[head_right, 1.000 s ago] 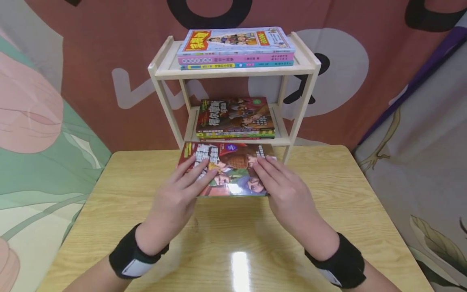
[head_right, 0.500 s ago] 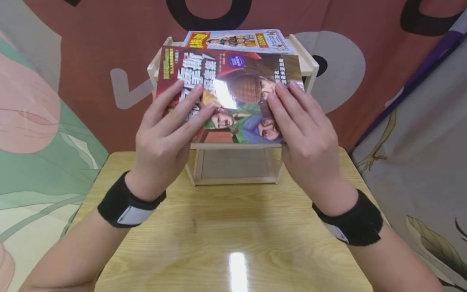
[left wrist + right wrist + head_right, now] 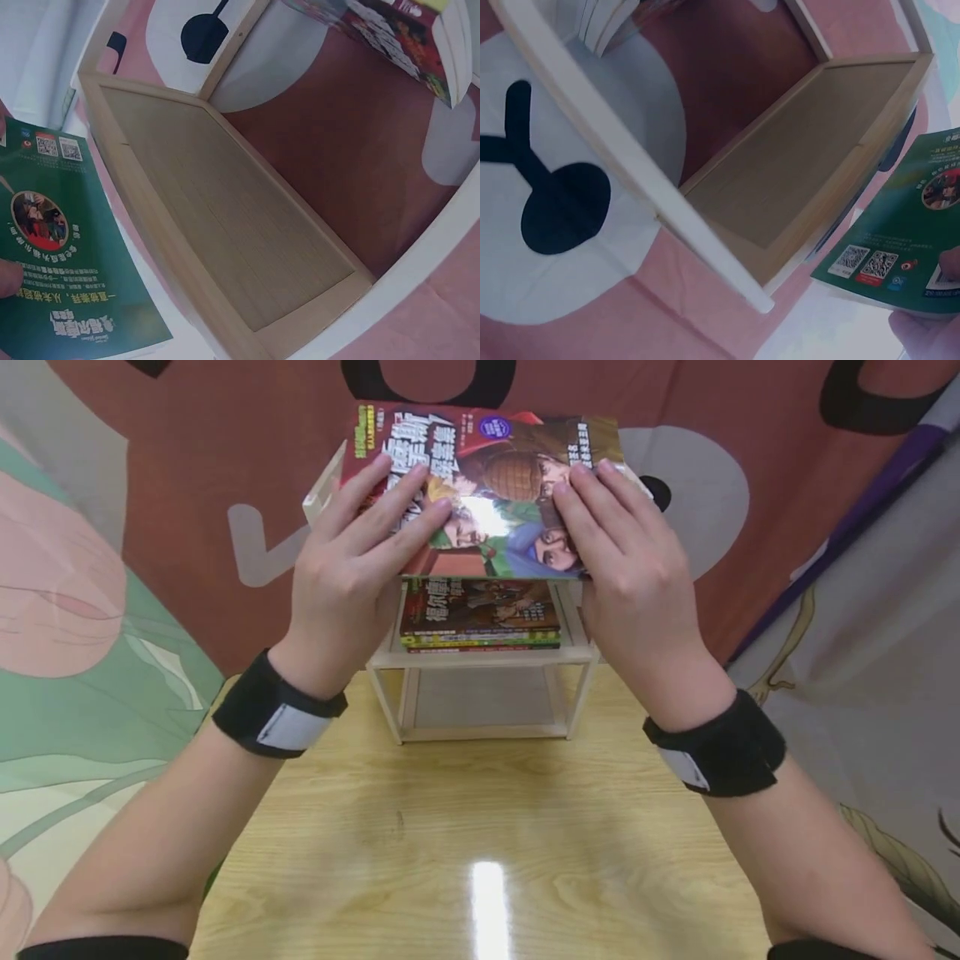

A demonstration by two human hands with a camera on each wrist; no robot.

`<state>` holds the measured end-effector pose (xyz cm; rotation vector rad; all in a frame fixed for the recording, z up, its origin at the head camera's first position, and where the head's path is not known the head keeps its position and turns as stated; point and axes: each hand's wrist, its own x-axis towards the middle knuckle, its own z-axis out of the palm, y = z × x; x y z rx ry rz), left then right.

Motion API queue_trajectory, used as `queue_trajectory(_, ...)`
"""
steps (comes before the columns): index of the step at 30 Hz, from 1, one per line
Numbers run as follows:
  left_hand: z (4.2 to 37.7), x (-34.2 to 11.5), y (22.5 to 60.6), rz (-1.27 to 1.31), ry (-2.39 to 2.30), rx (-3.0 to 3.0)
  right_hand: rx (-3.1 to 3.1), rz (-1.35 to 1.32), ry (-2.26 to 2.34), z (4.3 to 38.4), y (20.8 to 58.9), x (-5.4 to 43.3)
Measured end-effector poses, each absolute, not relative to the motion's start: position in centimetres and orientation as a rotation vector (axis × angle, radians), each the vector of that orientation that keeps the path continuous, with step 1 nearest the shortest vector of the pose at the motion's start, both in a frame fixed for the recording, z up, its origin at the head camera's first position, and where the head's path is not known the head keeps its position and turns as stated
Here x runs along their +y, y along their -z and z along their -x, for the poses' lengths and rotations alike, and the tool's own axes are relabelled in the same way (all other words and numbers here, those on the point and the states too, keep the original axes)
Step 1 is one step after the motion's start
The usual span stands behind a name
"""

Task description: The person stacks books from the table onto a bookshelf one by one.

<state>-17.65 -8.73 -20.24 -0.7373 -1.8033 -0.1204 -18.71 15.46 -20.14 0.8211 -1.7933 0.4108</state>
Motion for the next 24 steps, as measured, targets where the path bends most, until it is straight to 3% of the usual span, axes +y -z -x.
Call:
queue_trajectory(17, 17.9, -10.8, 17.8, 0.745, 0.393, -2.215, -2.186, -1.026, -0.106, 19.8, 16.4, 16.9)
queue_trajectory(24, 18.8, -11.3, 16.9, 0.768, 0.552, -2.172, -2.256, -0.965, -0.126, 19.8, 15.0, 16.8)
